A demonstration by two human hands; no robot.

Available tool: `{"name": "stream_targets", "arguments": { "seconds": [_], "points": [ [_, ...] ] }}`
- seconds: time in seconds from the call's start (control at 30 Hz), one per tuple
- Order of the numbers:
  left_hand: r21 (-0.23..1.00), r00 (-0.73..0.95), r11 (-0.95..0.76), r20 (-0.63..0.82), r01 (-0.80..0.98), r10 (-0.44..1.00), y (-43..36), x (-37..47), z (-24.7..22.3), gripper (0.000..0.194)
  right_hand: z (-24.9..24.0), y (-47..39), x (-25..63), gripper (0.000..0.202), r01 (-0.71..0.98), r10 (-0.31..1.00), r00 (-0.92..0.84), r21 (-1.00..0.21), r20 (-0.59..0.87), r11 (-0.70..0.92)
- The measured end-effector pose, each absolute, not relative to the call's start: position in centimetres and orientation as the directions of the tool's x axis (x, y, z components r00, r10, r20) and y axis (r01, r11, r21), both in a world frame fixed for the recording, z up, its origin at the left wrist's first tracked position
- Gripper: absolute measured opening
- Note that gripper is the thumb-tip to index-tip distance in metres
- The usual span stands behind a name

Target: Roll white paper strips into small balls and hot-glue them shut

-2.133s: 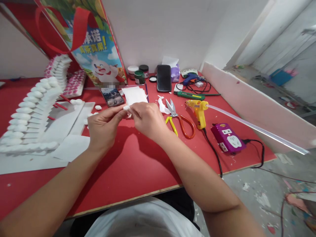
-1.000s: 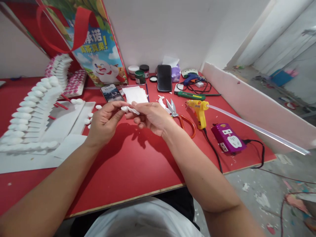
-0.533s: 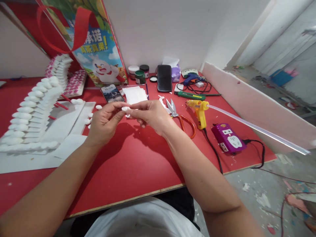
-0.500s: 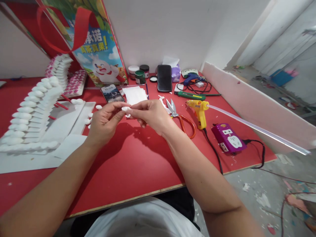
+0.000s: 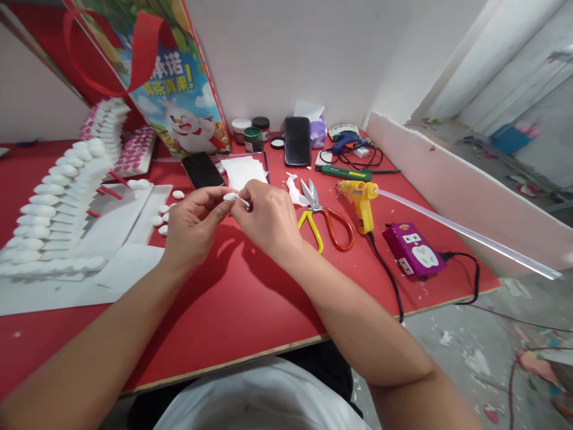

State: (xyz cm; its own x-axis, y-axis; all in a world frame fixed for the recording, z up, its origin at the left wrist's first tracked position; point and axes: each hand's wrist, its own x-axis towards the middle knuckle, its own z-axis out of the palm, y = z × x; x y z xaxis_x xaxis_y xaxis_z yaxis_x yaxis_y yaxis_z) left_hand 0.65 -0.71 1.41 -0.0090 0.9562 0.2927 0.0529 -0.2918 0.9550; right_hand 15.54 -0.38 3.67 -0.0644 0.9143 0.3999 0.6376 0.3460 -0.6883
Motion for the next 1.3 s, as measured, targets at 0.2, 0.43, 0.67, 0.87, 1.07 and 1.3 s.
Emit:
{"name": "stream_targets", "arguments": {
  "seconds": [0.2,0.43,0.67,0.87,1.07,1.3],
  "points": [
    [0.964,-0.023,-0.266,0.266,0.01,0.964,-0.6,0.5,1.2,0.029,3.7,-0.5,15.4,0.012,0.677,0.899,-0.128,-0.626,0.418,0.387],
    [0.967,0.004,-0.255,0.255,0.004,0.967,-0.5,0.3,1.3,0.028,3.2,0.1,15.6,0.014,0.465,0.959,-0.069,-0.841,0.276,0.276],
    [0.968,-0.029,-0.252,0.252,0.004,0.967,-0.3,0.0,1.1,0.023,3.3,-0.3,15.4,0.013,0.673,0.888,-0.189,-0.603,0.419,0.428],
    [0.96,0.018,-0.277,0.276,0.031,0.961,-0.2,-0.3,0.9,0.023,3.0,-0.3,15.4,0.016,0.82,0.845,-0.334,-0.313,0.417,0.479],
    [0.968,0.031,-0.249,0.248,0.03,0.968,-0.2,-0.3,0.8,0.027,2.8,-0.2,15.5,0.015,0.821,0.867,-0.294,-0.358,0.403,0.445],
    [0.968,0.031,-0.253,0.253,0.001,0.967,0.0,-0.5,0.9,0.032,3.2,-0.2,15.8,0.01,0.65,0.89,-0.185,-0.627,0.417,0.429]
  ]
}}
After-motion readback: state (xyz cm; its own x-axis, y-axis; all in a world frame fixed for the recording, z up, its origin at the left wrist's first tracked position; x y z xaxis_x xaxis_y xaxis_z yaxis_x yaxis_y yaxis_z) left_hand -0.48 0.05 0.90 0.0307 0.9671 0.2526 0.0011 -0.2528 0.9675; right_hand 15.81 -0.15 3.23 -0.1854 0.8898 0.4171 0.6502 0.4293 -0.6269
